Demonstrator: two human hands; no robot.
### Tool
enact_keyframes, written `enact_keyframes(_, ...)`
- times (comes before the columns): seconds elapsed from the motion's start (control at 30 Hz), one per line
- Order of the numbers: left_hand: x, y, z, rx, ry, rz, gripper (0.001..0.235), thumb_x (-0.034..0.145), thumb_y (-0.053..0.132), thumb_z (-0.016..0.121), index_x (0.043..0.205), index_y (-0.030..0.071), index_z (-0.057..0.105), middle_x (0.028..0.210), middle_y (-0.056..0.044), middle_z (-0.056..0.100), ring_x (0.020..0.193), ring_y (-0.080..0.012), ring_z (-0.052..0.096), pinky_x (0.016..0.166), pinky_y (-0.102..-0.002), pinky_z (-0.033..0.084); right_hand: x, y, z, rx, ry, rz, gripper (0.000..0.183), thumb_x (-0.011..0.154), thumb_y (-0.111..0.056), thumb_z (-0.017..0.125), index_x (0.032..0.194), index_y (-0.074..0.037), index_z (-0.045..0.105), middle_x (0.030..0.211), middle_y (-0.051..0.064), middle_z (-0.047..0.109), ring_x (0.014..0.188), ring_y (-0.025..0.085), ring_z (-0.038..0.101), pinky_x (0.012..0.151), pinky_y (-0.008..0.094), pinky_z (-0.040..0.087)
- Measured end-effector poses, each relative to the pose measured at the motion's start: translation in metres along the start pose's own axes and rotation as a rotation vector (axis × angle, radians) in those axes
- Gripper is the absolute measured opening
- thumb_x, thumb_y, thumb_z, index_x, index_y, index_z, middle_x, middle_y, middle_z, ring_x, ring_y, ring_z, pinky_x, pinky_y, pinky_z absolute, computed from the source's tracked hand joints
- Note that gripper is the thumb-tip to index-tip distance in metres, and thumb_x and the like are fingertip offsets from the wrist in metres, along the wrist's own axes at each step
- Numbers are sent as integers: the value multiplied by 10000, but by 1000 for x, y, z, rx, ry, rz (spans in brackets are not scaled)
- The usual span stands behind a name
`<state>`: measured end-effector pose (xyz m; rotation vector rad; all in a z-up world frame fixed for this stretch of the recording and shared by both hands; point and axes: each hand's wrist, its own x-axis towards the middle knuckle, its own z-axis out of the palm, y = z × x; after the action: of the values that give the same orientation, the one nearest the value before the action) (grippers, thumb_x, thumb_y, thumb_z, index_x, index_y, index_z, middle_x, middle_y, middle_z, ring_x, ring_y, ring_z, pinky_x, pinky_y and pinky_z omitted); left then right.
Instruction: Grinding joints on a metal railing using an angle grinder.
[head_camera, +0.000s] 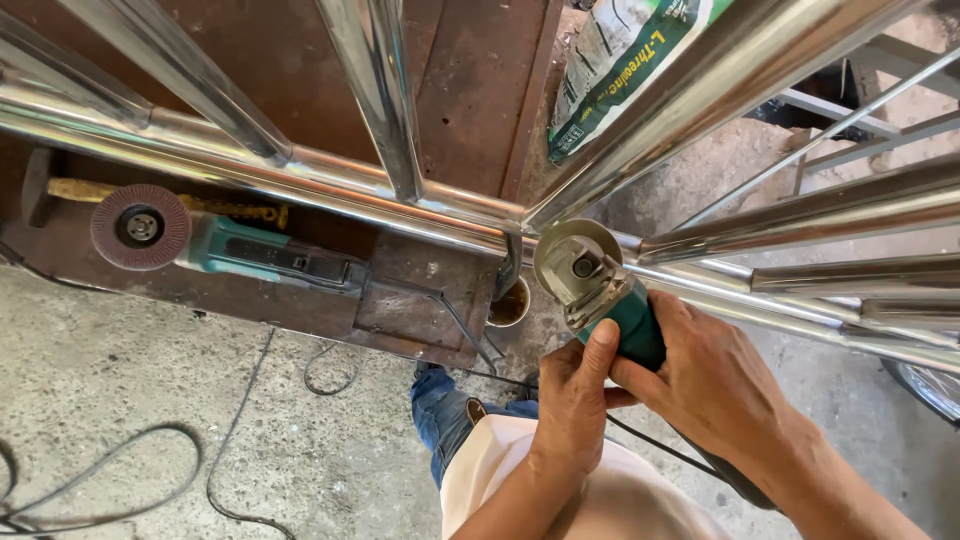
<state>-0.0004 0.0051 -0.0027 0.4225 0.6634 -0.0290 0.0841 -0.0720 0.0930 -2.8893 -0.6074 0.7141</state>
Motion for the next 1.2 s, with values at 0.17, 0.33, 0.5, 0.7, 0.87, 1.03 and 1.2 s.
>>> enact_keyframes(0.17, -7, 6, 3, 37, -27, -7, 522, 902, 359, 691, 1111, -120, 706, 953, -201, 729, 762, -208, 684, 667, -308, 633, -9, 1, -1, 28, 43, -6, 622, 709, -320, 812, 1248, -101, 591, 859, 120, 782, 697, 338, 755, 629, 445, 576)
enact_keyframes(0.33, -6, 7, -1, 39, -45, -3, 518, 906, 335, 691, 1164, -114, 700, 989, -207, 734, 781, -209, 693, 677, -309, 643, -8, -1, 4, 46, 79, -8, 592, 706, -329, 813, 1214, -101, 611, 845, 127, 781, 686, 354, 749, 610, 455, 569)
enact_keyframes(0.5, -9, 7, -5, 44, -17, 19, 497, 906, 325, 697, 1159, -103, 703, 962, -194, 727, 765, -209, 681, 662, -318, 638, -8, 1, 11, 63, 32, 19, 539, 716, -366, 822, 1141, -111, 611, 844, 118, 776, 694, 355, 736, 646, 454, 562)
enact_keyframes(0.7, -14, 19, -2, 135, 43, -40, 580, 867, 391, 687, 1120, -132, 699, 960, -224, 718, 796, -241, 695, 709, -345, 657, -6, -2, 13, 126, 14, 30, 531, 701, -356, 827, 1123, -98, 636, 822, 111, 790, 641, 327, 739, 606, 433, 567)
enact_keyframes(0.87, -23, 14, -7, 145, 36, -5, 517, 892, 346, 697, 1064, -141, 710, 897, -195, 724, 751, -208, 674, 693, -324, 647, -15, 5, 19, 134, 49, -10, 670, 658, -358, 866, 1214, -94, 601, 859, 126, 789, 717, 364, 748, 655, 449, 577)
enact_keyframes(1.03, -17, 20, -4, 193, 121, 19, 518, 884, 348, 687, 1164, -86, 732, 943, -197, 754, 757, -219, 701, 619, -304, 631, -2, 1, 21, 175, 10, -17, 571, 704, -384, 822, 1150, -88, 623, 833, 113, 794, 664, 343, 741, 622, 442, 567)
enact_keyframes(1.2, -21, 13, -9, 133, 67, 76, 529, 875, 335, 704, 1187, -92, 702, 983, -201, 739, 802, -224, 694, 686, -332, 649, -11, 1, 21, 239, 64, -104, 647, 668, -322, 842, 1219, -76, 609, 873, 127, 786, 692, 328, 748, 629, 428, 580)
